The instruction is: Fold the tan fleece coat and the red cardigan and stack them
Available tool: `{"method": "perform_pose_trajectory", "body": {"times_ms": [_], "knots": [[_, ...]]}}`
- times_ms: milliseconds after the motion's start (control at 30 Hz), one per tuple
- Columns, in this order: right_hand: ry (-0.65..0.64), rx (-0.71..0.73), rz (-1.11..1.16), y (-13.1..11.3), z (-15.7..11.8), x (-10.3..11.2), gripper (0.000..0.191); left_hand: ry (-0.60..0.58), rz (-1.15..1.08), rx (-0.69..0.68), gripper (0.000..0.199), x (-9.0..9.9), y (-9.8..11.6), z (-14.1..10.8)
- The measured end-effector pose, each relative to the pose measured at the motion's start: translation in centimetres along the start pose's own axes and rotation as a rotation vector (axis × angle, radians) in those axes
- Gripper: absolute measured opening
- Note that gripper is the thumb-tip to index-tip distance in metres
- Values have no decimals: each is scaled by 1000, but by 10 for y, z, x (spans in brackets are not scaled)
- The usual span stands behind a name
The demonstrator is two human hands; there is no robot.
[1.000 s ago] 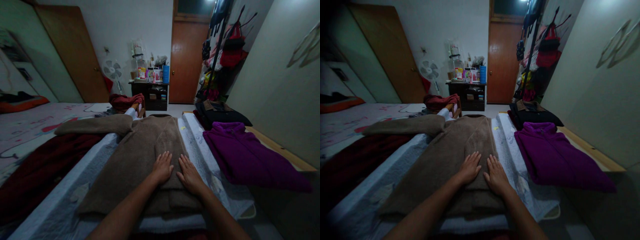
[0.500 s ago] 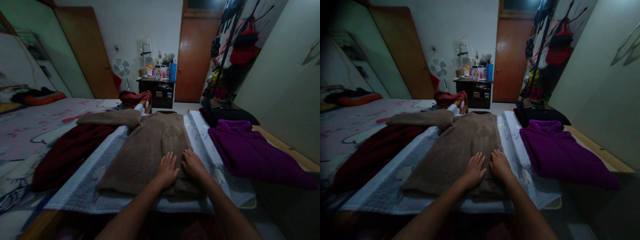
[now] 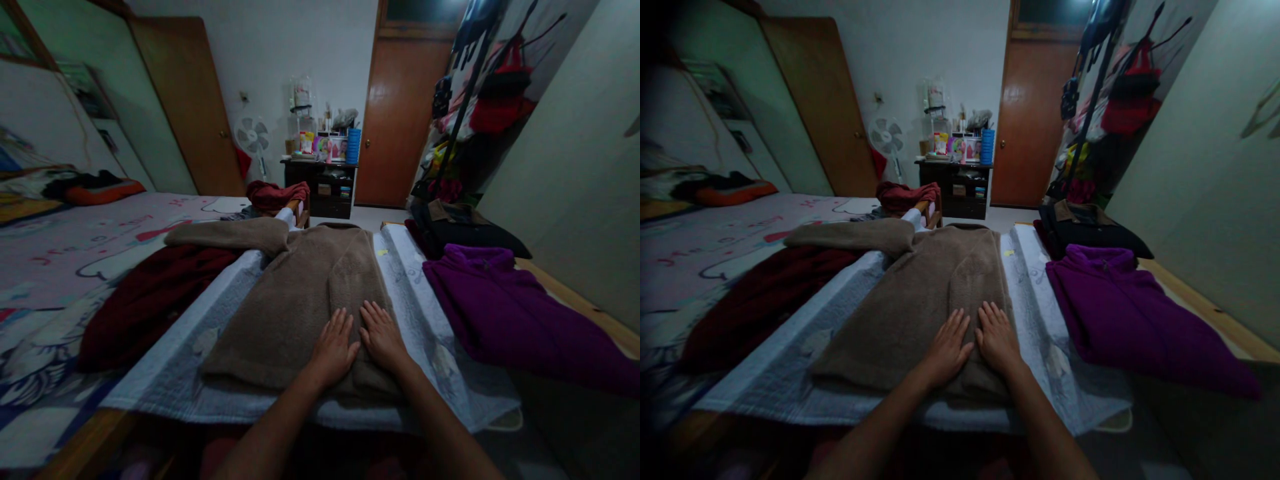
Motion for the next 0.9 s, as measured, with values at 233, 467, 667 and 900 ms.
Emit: {"method": "perform_pose_trajectory", "body": {"times_ms": [233,467,667,900], "knots": [[-76,-19,-17,-1,4,-1,55,-42,-80,-3,61,6,-9,-26],[-285,10,-59,-18,40,25,35,-57,-363,-56,66,17,-19,-44],[-55,96,-12,-53,85,49,43,43,-596,21,53,51,-50,-46],[-18,63,-2,-55,92,-8,50,502,-820,210,45,139,-148,-23]]}}
Point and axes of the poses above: each hand's wrist, its own z-axis towards the middle knuckle, its own x-axis out of the back of the hand, y = z × x, the point moved 9 cm from there along z, towards the middle knuckle, and after that the axes turned 7 degrees about -x, right-handed, at the moved point
